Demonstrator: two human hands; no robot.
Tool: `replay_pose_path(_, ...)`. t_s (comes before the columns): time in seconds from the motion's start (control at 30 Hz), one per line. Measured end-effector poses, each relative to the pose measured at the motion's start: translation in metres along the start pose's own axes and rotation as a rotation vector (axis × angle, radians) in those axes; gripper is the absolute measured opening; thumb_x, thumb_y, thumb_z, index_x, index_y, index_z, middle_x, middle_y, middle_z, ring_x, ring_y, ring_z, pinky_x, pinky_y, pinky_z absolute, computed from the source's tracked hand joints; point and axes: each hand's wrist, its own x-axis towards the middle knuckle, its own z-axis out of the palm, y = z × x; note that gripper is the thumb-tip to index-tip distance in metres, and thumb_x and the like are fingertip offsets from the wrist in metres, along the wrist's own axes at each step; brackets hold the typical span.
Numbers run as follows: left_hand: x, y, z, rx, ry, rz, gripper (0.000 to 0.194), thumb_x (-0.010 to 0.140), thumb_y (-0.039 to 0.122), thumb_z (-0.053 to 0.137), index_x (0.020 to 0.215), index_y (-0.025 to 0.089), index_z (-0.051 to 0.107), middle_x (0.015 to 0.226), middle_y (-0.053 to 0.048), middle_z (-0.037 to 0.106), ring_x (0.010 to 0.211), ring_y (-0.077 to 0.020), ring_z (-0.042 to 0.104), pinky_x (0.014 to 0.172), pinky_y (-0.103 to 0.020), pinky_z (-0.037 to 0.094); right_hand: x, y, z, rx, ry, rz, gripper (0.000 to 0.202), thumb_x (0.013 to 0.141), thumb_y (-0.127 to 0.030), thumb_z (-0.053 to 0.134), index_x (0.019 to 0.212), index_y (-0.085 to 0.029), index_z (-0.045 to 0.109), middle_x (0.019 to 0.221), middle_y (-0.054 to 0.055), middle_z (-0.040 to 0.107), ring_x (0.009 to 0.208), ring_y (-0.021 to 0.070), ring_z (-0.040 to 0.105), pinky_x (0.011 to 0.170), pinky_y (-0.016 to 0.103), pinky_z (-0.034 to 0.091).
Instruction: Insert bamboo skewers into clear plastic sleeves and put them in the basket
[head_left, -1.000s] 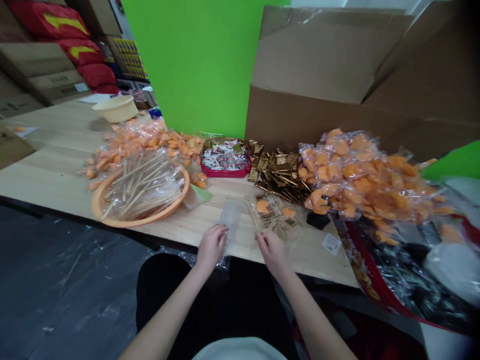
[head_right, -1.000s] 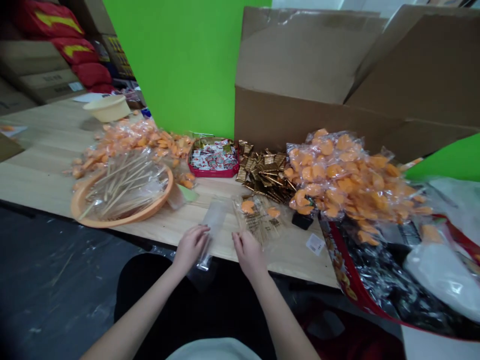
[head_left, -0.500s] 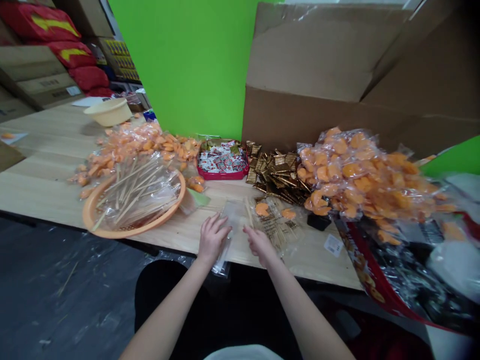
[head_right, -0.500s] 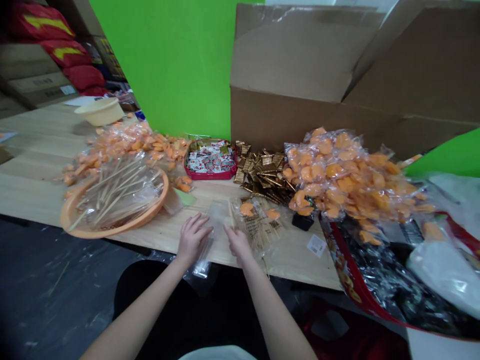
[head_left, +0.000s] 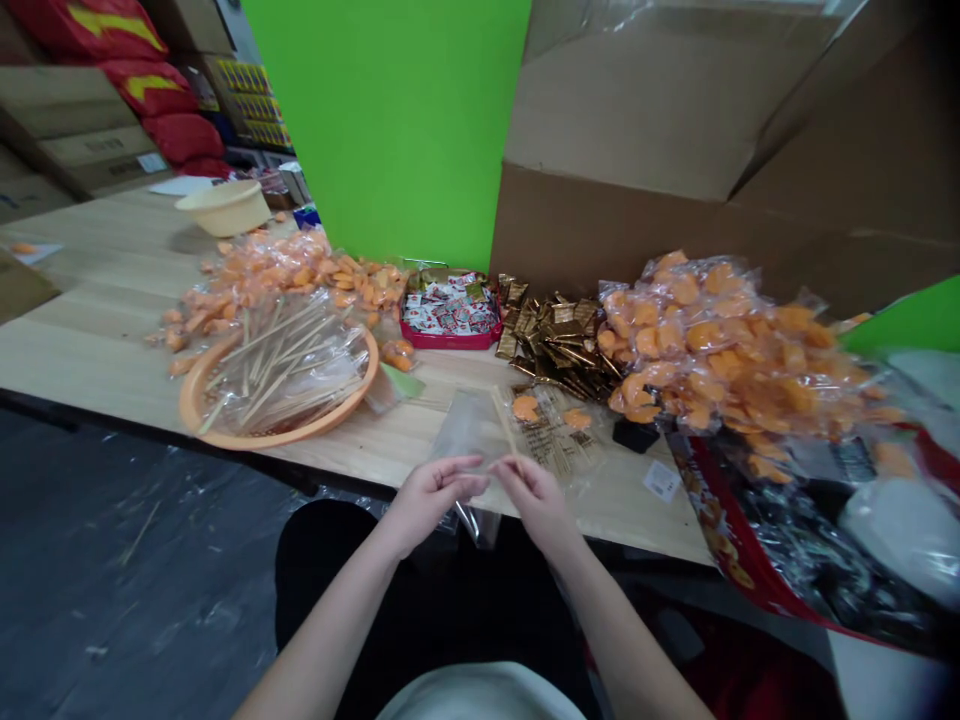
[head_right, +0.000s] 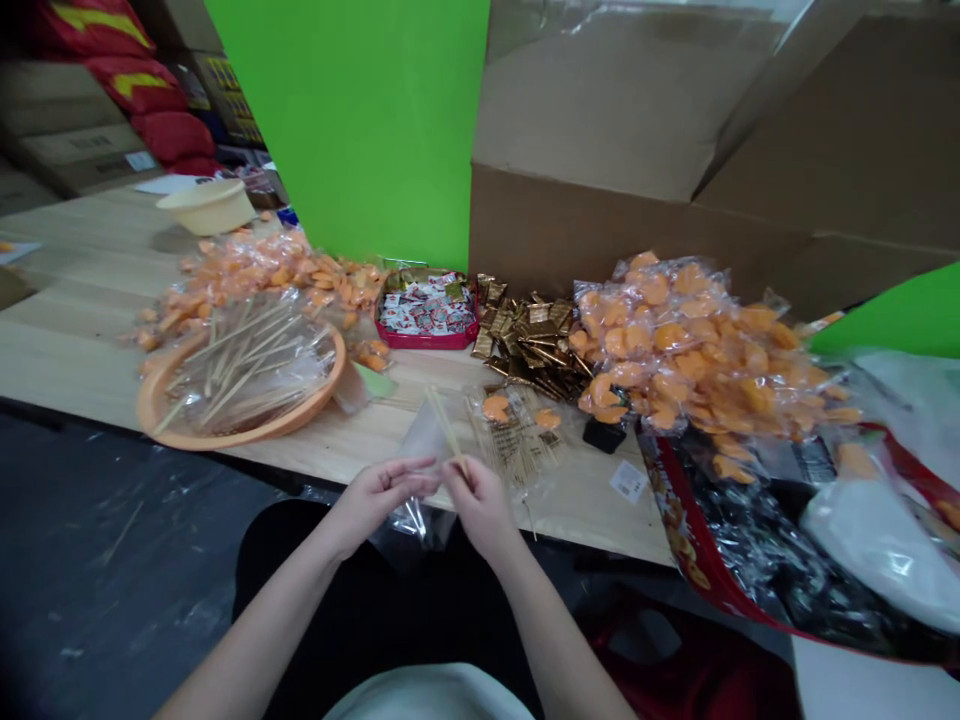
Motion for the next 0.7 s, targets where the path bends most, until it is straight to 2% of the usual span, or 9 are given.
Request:
replay_pose_path(0.13,-0.011,0.003,0.01,0.029,0.079,-0.042,0.039,0.069,0.03,0.069,0.103,0.013,0.063,0.089,-0.009,0.072,0.09,-0.0218,0.066,0.086,-0.034,0.047,-0.011,-0.014,-0.044,-0.09,0.382,-0.196,0.043,0.087,-0.049,0.034,0.073,-0.018,0.06,0.063,0.001,0.047,0.062,0.0146,0.047,0.055,0.026,0.037)
replay_pose_path(0.2,-0.015,0.004,0.016,0.037,0.088,-0.052,0.036,0.066,0.03,0.072,0.097,0.013,0.065,0.085,-0.008,0.073,0.087,-0.0218,0.067,0.083,-0.033,0.049,-0.015,-0.024,-0.059,0.036,0.488,-0.296,0.039,0.088,-0.048,0.033,0.071,-0.02,0.055,0.059,-0.001,0.043,0.053,0.0129,0.044,0.049,0.025,0.035)
replay_pose_path(0.23,-0.016,0.004,0.019,0.03,0.085,-0.059,0.035,0.065,0.03,0.073,0.095,0.013,0.065,0.084,-0.008,0.073,0.085,-0.0215,0.067,0.081,-0.033,0.05,-0.017,-0.03,-0.061,0.119,0.497,-0.328,0.037,0.089,-0.047,0.033,0.072,-0.021,0.053,0.057,-0.002,0.041,0.049,0.012,0.043,0.047,0.024,0.034)
replay_pose_path(0.3,-0.018,0.006,0.024,-0.002,0.06,-0.077,0.033,0.064,0.028,0.074,0.091,0.013,0.066,0.081,-0.008,0.073,0.08,-0.0201,0.068,0.078,-0.031,0.05,-0.02,-0.038,-0.058,0.202,0.441,-0.366,0.034,0.089,-0.047,0.034,0.073,-0.022,0.05,0.057,-0.003,0.043,0.046,0.0112,0.044,0.045,0.024,0.035)
replay_pose_path(0.37,-0.02,0.008,0.028,-0.042,0.031,-0.095,0.033,0.062,0.026,0.075,0.09,0.013,0.065,0.081,-0.008,0.073,0.076,-0.0185,0.068,0.077,-0.03,0.05,-0.02,-0.043,-0.049,0.127,0.307,-0.357,0.033,0.089,-0.046,0.035,0.075,-0.021,0.051,0.061,-0.001,0.048,0.052,0.012,0.049,0.05,0.025,0.038)
replay_pose_path(0.47,-0.022,0.011,0.031,-0.098,0.009,-0.111,0.033,0.062,0.025,0.075,0.09,0.012,0.065,0.08,-0.008,0.072,0.072,-0.017,0.067,0.074,-0.029,0.05,-0.018,-0.042,-0.034,-0.001,0.122,-0.314,0.036,0.092,-0.044,0.032,0.075,-0.02,0.052,0.06,-0.001,0.048,0.057,0.0124,0.049,0.056,0.026,0.039)
replay_pose_path(0.7,-0.024,0.016,0.031,-0.131,-0.117,-0.129,0.027,0.066,0.027,0.073,0.088,0.012,0.067,0.08,-0.007,0.071,0.067,-0.0134,0.065,0.067,-0.024,0.048,-0.021,-0.027,-0.02,-0.01,-0.057,-0.224,0.038,0.093,-0.042,0.031,0.072,-0.019,0.053,0.058,-0.003,0.043,0.055,0.011,0.044,0.055,0.024,0.037)
